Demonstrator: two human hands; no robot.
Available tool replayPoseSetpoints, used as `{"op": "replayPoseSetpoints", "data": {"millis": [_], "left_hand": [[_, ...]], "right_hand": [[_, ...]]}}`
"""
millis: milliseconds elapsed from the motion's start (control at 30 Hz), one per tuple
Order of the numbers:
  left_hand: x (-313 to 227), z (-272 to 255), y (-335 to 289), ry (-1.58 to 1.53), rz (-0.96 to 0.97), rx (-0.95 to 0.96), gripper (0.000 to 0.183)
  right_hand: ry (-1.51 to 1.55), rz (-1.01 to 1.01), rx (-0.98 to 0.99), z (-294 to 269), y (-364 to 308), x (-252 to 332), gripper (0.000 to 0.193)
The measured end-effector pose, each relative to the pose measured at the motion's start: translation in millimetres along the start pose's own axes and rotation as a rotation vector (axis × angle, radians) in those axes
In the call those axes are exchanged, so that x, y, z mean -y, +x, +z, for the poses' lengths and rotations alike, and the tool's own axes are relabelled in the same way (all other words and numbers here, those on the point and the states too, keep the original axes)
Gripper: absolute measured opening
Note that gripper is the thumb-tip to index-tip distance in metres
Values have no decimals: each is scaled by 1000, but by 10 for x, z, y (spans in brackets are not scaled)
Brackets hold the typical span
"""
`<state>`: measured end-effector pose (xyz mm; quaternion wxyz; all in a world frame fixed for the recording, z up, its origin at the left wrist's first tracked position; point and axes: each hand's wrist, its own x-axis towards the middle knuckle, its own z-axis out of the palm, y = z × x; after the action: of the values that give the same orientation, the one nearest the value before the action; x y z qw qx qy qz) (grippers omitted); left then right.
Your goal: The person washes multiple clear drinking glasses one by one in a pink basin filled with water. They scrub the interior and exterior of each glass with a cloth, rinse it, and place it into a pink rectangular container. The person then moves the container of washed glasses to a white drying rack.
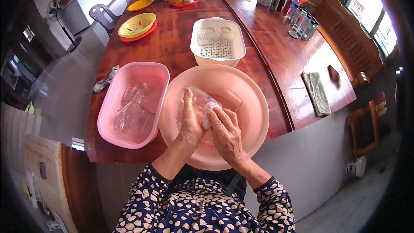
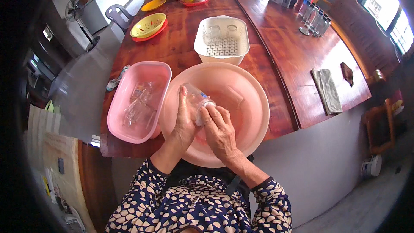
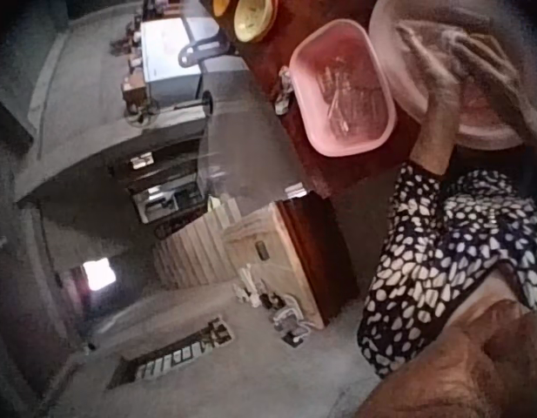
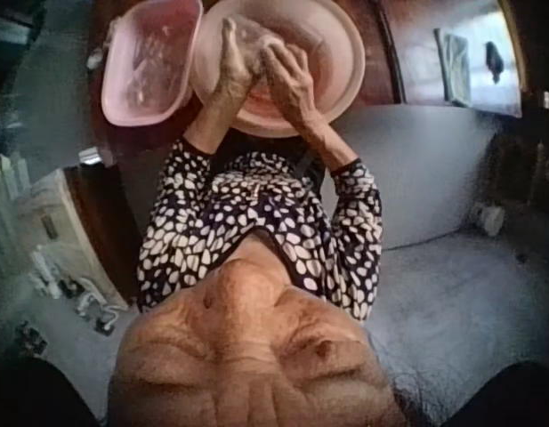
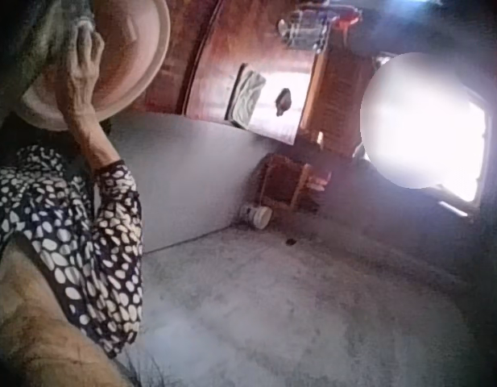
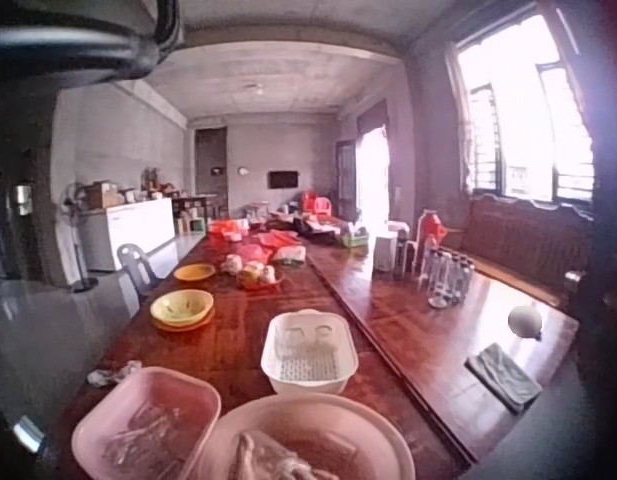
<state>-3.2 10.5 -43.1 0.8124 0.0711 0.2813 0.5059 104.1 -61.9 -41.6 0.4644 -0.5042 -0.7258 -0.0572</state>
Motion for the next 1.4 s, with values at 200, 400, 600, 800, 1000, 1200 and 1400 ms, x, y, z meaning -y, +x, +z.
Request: {"op": "replayPoseSetpoints", "data": {"millis": [200,400,600,800,1000,1200,1400], "left_hand": [[-27,16,35,91,108,-2,61],[-15,-30,14,210,141,104,59],[-4,280,-248,169,154,5,59],[-42,22,-46,173,233,-12,54],[-127,-13,-48,278,291,-53,49],[-73,38,-70,255,409,-99,62],[-71,150,-289,387,288,-84,52]], "right_hand": [[140,212,225,-80,144,96,35],[867,648,173,-82,132,40,30],[-95,98,259,-65,169,87,52],[801,554,444,-127,113,-54,43],[305,116,195,-136,168,-63,48],[364,229,377,-45,57,-6,41],[1133,699,495,-122,145,-52,48]]}}
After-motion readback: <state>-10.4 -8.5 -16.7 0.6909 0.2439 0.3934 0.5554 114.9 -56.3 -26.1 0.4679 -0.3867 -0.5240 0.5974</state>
